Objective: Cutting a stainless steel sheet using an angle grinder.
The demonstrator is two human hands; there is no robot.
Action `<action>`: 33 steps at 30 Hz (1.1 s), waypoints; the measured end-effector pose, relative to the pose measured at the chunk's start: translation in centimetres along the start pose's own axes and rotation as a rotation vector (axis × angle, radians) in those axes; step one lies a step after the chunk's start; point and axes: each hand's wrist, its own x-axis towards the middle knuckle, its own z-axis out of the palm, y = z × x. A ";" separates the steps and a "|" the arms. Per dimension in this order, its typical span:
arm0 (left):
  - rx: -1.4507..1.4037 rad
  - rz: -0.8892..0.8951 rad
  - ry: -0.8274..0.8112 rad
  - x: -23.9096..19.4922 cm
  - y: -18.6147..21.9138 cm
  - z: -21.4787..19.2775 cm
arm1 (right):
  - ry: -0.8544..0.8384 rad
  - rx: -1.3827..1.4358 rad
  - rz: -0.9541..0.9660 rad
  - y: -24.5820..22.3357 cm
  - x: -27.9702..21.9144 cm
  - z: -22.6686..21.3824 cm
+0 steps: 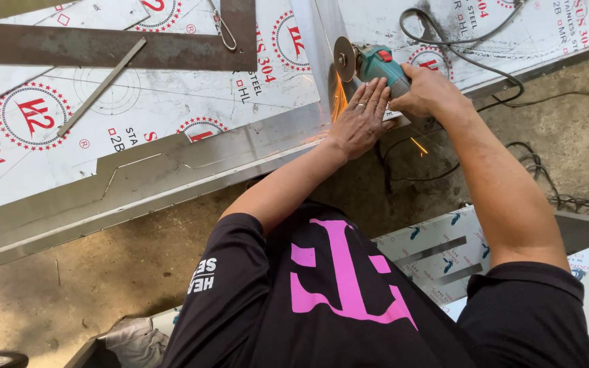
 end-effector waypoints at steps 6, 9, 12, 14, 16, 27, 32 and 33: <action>0.021 -0.013 -0.012 0.4 -0.3 0.1 | 0.006 0.032 -0.018 -0.2 0.6 -0.2; 0.023 -0.018 -0.009 0.6 -0.6 0.2 | -0.007 0.045 -0.013 -0.2 0.9 -0.2; 0.009 -0.025 -0.016 0.7 -0.7 0.1 | 0.006 0.034 -0.020 -0.4 1.1 -0.1; 0.008 -0.036 -0.023 0.9 -0.8 0.1 | 0.019 0.030 -0.005 -0.3 1.4 0.0; 0.007 -0.036 -0.021 1.0 -1.1 0.2 | 0.026 0.033 -0.004 -0.5 1.5 -0.1; 0.010 -0.079 0.004 0.9 -1.1 0.1 | 0.071 0.051 0.000 -0.3 3.2 1.4; 0.029 -0.108 0.027 0.9 -1.1 0.3 | 0.105 0.070 -0.011 -0.9 3.6 1.2; 0.029 -0.109 0.029 0.9 -1.2 0.4 | 0.106 0.068 -0.013 -0.9 3.6 1.2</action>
